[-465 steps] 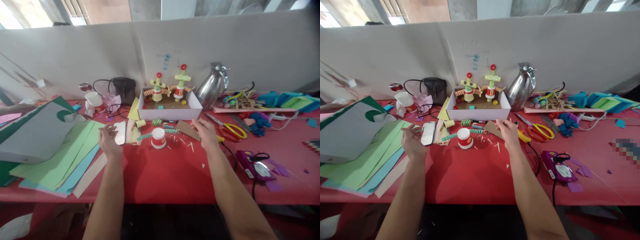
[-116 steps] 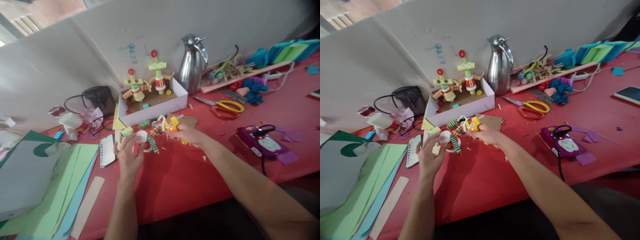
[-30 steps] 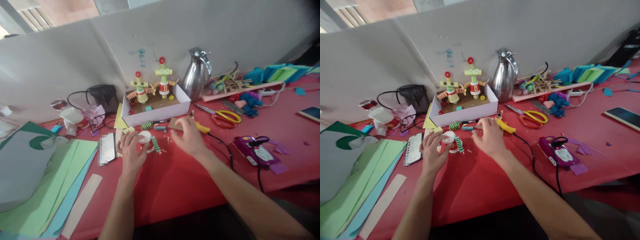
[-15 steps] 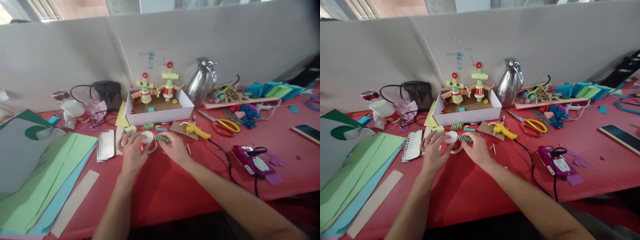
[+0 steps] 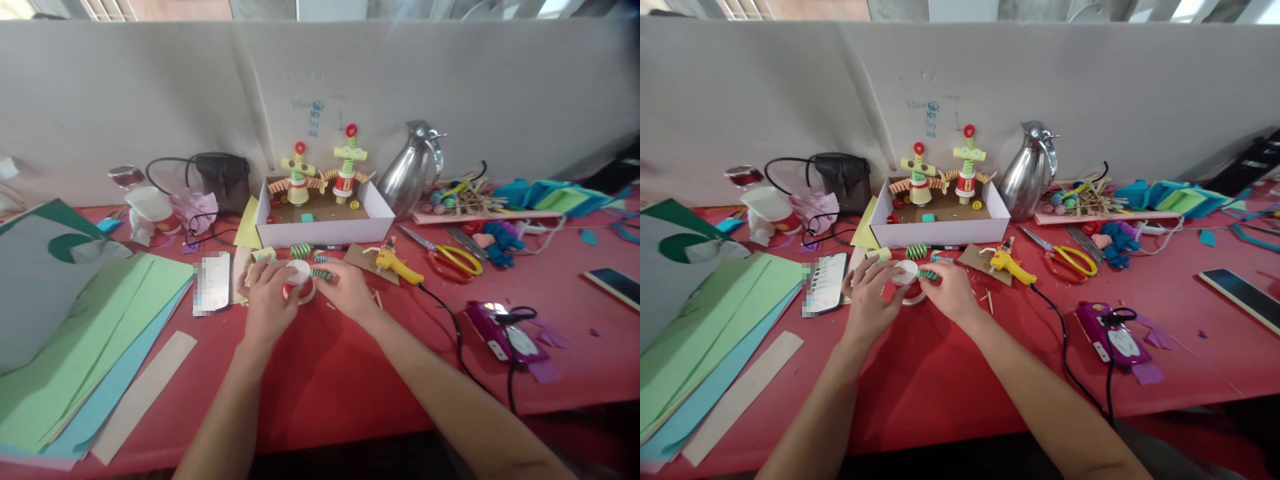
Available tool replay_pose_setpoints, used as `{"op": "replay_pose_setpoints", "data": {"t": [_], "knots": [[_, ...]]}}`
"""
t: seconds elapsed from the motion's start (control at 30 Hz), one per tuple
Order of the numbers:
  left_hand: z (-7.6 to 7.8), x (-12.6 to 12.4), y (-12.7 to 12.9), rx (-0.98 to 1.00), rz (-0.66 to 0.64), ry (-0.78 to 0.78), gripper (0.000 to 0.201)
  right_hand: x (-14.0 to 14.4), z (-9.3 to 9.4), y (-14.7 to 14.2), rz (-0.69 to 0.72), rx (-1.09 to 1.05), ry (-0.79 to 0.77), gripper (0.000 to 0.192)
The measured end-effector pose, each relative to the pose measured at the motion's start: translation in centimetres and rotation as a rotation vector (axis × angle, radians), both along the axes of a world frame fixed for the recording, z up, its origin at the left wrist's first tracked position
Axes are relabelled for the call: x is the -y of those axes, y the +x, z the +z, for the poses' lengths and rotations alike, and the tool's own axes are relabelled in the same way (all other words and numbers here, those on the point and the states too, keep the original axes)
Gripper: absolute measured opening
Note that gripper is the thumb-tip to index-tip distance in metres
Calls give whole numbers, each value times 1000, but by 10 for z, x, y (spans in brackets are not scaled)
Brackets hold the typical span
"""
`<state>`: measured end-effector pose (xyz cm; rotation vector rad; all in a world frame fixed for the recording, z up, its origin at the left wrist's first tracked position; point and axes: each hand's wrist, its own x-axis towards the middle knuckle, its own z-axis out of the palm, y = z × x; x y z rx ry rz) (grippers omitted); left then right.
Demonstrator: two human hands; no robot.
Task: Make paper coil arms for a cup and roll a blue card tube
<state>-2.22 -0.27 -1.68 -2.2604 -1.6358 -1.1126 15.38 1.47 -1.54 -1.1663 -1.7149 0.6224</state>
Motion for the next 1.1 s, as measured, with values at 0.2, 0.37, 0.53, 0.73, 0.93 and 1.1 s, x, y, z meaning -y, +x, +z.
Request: {"op": "replay_pose_setpoints", "data": {"t": [0.2, 0.37, 0.53, 0.73, 0.93, 1.1], "knots": [[2, 2, 4, 11, 31, 14, 18, 2, -4, 4, -64, -78, -37, 21], [4, 4, 7, 18, 34, 21, 18, -2, -7, 7, -39, -25, 74, 19], [3, 4, 7, 19, 27, 10, 21, -8, -11, 6, 34, 32, 177, 20], [2, 2, 5, 37, 7, 1, 20, -14, -3, 10, 72, 29, 23, 19], [2, 1, 6, 61, -1, -5, 17, -19, 2, 14, 101, 1, -124, 18], [1, 1, 5, 45, 4, 1, 18, -20, -7, 14, 138, -122, -79, 27]]}}
